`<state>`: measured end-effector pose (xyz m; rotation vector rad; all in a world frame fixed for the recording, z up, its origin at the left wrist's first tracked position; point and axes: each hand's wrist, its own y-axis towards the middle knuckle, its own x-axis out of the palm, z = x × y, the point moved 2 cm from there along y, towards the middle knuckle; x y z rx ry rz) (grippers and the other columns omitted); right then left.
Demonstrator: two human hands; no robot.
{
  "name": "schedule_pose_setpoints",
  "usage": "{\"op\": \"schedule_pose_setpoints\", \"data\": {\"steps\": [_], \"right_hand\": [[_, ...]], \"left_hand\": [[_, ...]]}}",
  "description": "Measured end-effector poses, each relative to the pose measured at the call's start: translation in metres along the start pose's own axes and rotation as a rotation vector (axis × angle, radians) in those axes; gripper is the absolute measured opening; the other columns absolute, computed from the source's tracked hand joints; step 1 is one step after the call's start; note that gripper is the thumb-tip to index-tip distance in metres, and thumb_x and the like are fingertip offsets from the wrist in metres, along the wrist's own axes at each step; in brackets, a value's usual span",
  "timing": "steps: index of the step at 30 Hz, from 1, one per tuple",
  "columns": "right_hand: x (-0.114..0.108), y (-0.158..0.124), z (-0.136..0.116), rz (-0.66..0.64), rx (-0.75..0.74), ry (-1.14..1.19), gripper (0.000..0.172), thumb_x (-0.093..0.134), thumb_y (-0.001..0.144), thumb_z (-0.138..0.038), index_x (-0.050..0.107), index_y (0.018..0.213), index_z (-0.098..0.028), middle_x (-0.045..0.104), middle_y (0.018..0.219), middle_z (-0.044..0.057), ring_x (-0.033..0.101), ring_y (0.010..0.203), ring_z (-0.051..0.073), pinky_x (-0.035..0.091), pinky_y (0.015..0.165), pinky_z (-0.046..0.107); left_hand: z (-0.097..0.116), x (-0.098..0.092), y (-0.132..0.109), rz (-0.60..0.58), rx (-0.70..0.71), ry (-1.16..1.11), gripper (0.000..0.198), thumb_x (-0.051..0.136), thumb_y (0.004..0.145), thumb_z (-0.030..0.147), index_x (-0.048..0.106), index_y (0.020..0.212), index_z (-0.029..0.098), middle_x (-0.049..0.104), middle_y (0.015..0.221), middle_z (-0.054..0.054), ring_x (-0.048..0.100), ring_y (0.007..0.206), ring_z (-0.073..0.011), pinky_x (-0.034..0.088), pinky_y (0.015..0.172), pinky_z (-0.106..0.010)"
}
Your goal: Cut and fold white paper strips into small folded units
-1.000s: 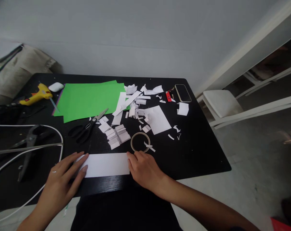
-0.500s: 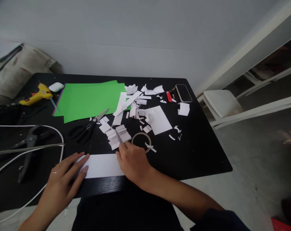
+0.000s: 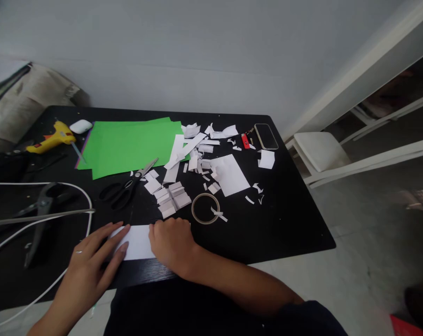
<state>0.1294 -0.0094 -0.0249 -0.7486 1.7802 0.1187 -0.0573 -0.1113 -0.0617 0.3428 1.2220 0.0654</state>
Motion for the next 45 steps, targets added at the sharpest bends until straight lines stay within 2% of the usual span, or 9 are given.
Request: {"op": "schedule_pose_setpoints", "data": {"steps": [17,24,29,32,37,39,41,43,45], "right_hand": [[-0.021,-0.020,0.047,-0.078,0.180,-0.040,0.041,0.049,0.108,-0.032,0.081,0.092,-0.014,0.080,0.085,0.015,0.079,0.084,0.031,0.053,0.068,0.035],[-0.029,-0.032,0.062,-0.075,0.235,-0.006,0.041,0.049,0.108,-0.029,0.080,0.086,-0.014,0.079,0.084,0.013,0.077,0.080,0.027,0.050,0.069,0.033],[-0.034,-0.037,0.069,-0.090,0.262,0.083,0.041,0.049,0.107,-0.026,0.077,0.079,-0.013,0.078,0.081,0.013,0.072,0.068,0.021,0.045,0.060,0.030],[-0.032,-0.041,0.075,-0.042,0.271,0.130,0.038,0.053,0.105,-0.023,0.075,0.075,-0.015,0.076,0.075,0.010,0.069,0.064,0.019,0.042,0.059,0.029],[-0.023,-0.050,0.076,0.211,0.032,0.331,0.044,0.051,0.106,-0.025,0.060,0.063,-0.018,0.061,0.059,0.001,0.056,0.052,0.013,0.036,0.053,0.027],[-0.019,-0.052,0.073,0.333,-0.124,0.402,0.036,0.056,0.104,-0.026,0.060,0.069,-0.018,0.061,0.064,0.000,0.057,0.059,0.014,0.040,0.057,0.026],[-0.013,-0.051,0.067,0.378,-0.283,0.426,0.021,0.063,0.100,-0.023,0.064,0.080,-0.017,0.066,0.078,0.003,0.063,0.074,0.017,0.049,0.069,0.027],[-0.007,-0.048,0.062,0.342,-0.375,0.392,0.005,0.068,0.096,-0.016,0.067,0.091,-0.015,0.068,0.091,0.006,0.064,0.089,0.020,0.053,0.084,0.031],[-0.002,-0.044,0.060,0.281,-0.373,0.341,0.003,0.070,0.094,-0.013,0.068,0.095,-0.014,0.068,0.095,0.007,0.063,0.093,0.022,0.053,0.091,0.036]], "left_hand": [[0.000,0.000,0.000,0.008,-0.020,-0.008,0.045,0.056,0.102,0.028,0.055,0.147,0.025,0.063,0.138,-0.015,0.060,0.129,-0.0380,0.049,0.104,-0.057],[0.002,-0.002,0.001,0.005,-0.017,-0.007,0.044,0.056,0.102,0.028,0.056,0.146,0.025,0.063,0.138,-0.015,0.060,0.128,-0.0380,0.048,0.104,-0.057],[0.001,-0.002,0.001,0.003,-0.032,-0.032,0.043,0.057,0.102,0.030,0.057,0.146,0.026,0.063,0.138,-0.014,0.060,0.128,-0.0380,0.048,0.105,-0.058],[-0.001,-0.003,0.001,-0.008,-0.062,-0.069,0.043,0.058,0.102,0.032,0.057,0.145,0.029,0.063,0.139,-0.012,0.060,0.129,-0.0368,0.048,0.107,-0.058],[0.002,-0.013,0.005,0.046,-0.142,-0.157,0.041,0.061,0.101,0.036,0.061,0.141,0.031,0.062,0.139,-0.009,0.060,0.128,-0.0338,0.049,0.106,-0.053],[0.009,-0.016,0.011,0.099,-0.142,-0.184,0.032,0.062,0.100,0.035,0.067,0.131,0.030,0.065,0.132,-0.008,0.063,0.120,-0.0306,0.051,0.102,-0.048],[0.020,-0.014,0.021,0.101,-0.132,-0.222,0.018,0.063,0.100,0.032,0.072,0.115,0.027,0.068,0.114,-0.005,0.066,0.104,-0.0247,0.053,0.092,-0.040],[0.034,-0.006,0.035,-0.032,-0.139,-0.310,0.012,0.060,0.101,0.030,0.070,0.102,0.024,0.069,0.099,-0.003,0.068,0.092,-0.0200,0.053,0.082,-0.033],[0.048,0.003,0.049,-0.148,-0.163,-0.353,0.020,0.056,0.103,0.032,0.067,0.090,0.021,0.067,0.085,-0.001,0.065,0.076,-0.0167,0.051,0.070,-0.029]]}}
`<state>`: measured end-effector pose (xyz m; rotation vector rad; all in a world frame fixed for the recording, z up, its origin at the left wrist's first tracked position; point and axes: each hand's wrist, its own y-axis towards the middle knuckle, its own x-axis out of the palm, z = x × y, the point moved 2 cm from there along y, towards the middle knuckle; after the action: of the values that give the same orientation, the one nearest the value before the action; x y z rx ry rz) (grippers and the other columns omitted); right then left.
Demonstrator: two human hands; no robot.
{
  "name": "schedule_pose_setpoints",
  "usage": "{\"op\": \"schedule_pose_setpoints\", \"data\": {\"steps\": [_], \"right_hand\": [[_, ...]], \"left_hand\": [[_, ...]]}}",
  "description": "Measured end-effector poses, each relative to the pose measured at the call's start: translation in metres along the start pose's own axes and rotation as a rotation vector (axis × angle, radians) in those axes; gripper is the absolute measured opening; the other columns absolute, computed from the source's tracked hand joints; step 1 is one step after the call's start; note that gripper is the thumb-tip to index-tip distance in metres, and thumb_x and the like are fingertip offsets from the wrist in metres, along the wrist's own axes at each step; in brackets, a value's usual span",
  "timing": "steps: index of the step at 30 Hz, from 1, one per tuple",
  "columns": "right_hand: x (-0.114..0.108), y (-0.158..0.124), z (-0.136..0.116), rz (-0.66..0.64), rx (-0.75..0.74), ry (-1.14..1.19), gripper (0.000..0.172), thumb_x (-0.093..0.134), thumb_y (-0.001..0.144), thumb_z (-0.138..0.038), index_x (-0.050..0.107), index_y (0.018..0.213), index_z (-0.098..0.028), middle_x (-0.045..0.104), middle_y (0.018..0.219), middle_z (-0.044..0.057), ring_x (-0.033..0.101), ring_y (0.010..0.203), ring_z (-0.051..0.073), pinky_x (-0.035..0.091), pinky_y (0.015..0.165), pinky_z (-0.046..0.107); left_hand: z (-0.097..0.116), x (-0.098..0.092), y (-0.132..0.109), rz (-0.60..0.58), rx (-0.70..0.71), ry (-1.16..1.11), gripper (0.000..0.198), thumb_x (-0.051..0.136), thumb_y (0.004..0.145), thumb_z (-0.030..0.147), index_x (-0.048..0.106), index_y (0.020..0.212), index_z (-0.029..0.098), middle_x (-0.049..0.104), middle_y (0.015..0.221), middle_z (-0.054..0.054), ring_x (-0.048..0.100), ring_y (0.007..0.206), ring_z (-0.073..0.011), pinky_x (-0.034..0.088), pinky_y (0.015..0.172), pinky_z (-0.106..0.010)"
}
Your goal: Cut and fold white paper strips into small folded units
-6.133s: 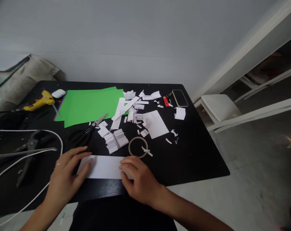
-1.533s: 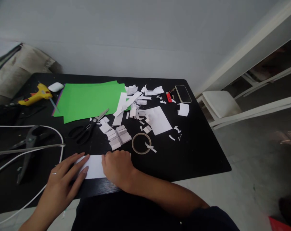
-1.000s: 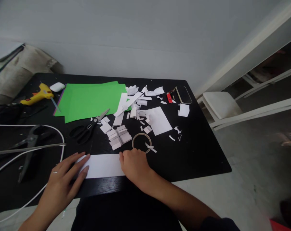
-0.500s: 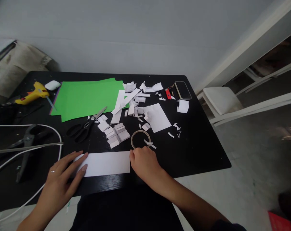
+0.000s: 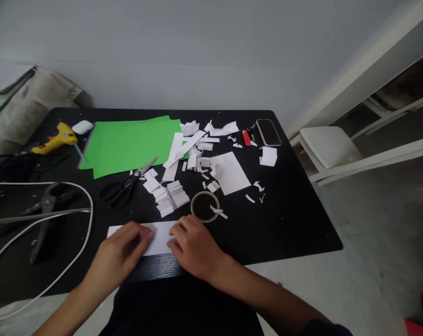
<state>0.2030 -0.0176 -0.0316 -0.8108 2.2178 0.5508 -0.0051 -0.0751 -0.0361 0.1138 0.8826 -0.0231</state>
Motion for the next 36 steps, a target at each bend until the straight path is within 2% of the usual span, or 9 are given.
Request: {"op": "schedule_pose_setpoints", "data": {"steps": [2,5,10,14,19,29,36], "right_hand": [[0.004,0.001,0.001,-0.046,0.034,-0.018,0.005,0.072,0.094,-0.015,0.068,0.097,-0.014,0.068,0.097,0.007,0.062,0.096,0.023,0.053,0.094,0.039],[0.005,0.001,0.003,-0.078,0.064,-0.010,0.008,0.074,0.094,-0.018,0.068,0.097,-0.014,0.068,0.100,0.007,0.062,0.098,0.024,0.054,0.093,0.038],[0.004,0.003,0.002,-0.126,0.095,-0.029,0.010,0.076,0.095,-0.021,0.069,0.097,-0.014,0.068,0.099,0.007,0.063,0.098,0.024,0.052,0.092,0.038],[0.000,0.009,0.001,-0.163,0.123,-0.025,0.012,0.077,0.094,-0.023,0.068,0.094,-0.015,0.069,0.098,0.005,0.063,0.096,0.022,0.051,0.088,0.035],[-0.003,0.015,0.000,-0.207,0.145,-0.022,0.013,0.078,0.093,-0.022,0.068,0.090,-0.015,0.069,0.096,0.004,0.063,0.093,0.021,0.050,0.085,0.033],[0.000,0.014,0.002,-0.214,0.182,-0.016,0.015,0.080,0.091,-0.023,0.068,0.089,-0.015,0.069,0.095,0.004,0.063,0.095,0.021,0.051,0.087,0.033],[-0.003,0.014,0.002,-0.219,0.196,-0.003,0.015,0.081,0.091,-0.022,0.068,0.088,-0.015,0.068,0.095,0.003,0.063,0.093,0.020,0.051,0.086,0.032]], "left_hand": [[0.011,0.010,0.012,-0.037,-0.052,0.052,0.027,0.053,0.103,0.033,0.063,0.082,0.020,0.063,0.078,0.000,0.061,0.066,-0.0155,0.045,0.062,-0.028],[0.021,0.021,0.024,-0.091,-0.119,0.183,0.030,0.052,0.101,0.033,0.057,0.075,0.021,0.061,0.072,0.000,0.059,0.063,-0.0171,0.037,0.058,-0.030],[0.022,0.023,0.029,-0.147,-0.248,0.268,0.037,0.049,0.102,0.040,0.054,0.071,0.021,0.061,0.068,0.000,0.059,0.063,-0.0188,0.029,0.059,-0.030],[0.016,0.013,0.030,-0.218,-0.315,0.278,0.039,0.046,0.101,0.044,0.053,0.070,0.022,0.062,0.070,-0.002,0.060,0.065,-0.0195,0.030,0.061,-0.029],[0.000,-0.009,0.027,-0.291,-0.435,0.291,0.041,0.042,0.100,0.049,0.053,0.071,0.023,0.066,0.072,-0.002,0.061,0.066,-0.0204,0.033,0.064,-0.029],[-0.028,-0.036,0.015,-0.360,-0.586,0.337,0.041,0.037,0.098,0.054,0.061,0.079,0.026,0.068,0.074,-0.003,0.065,0.070,-0.0231,0.036,0.066,-0.030],[-0.043,-0.047,0.008,-0.350,-0.636,0.338,0.043,0.037,0.096,0.058,0.064,0.086,0.027,0.071,0.078,-0.005,0.067,0.076,-0.0267,0.039,0.069,-0.032]]}}
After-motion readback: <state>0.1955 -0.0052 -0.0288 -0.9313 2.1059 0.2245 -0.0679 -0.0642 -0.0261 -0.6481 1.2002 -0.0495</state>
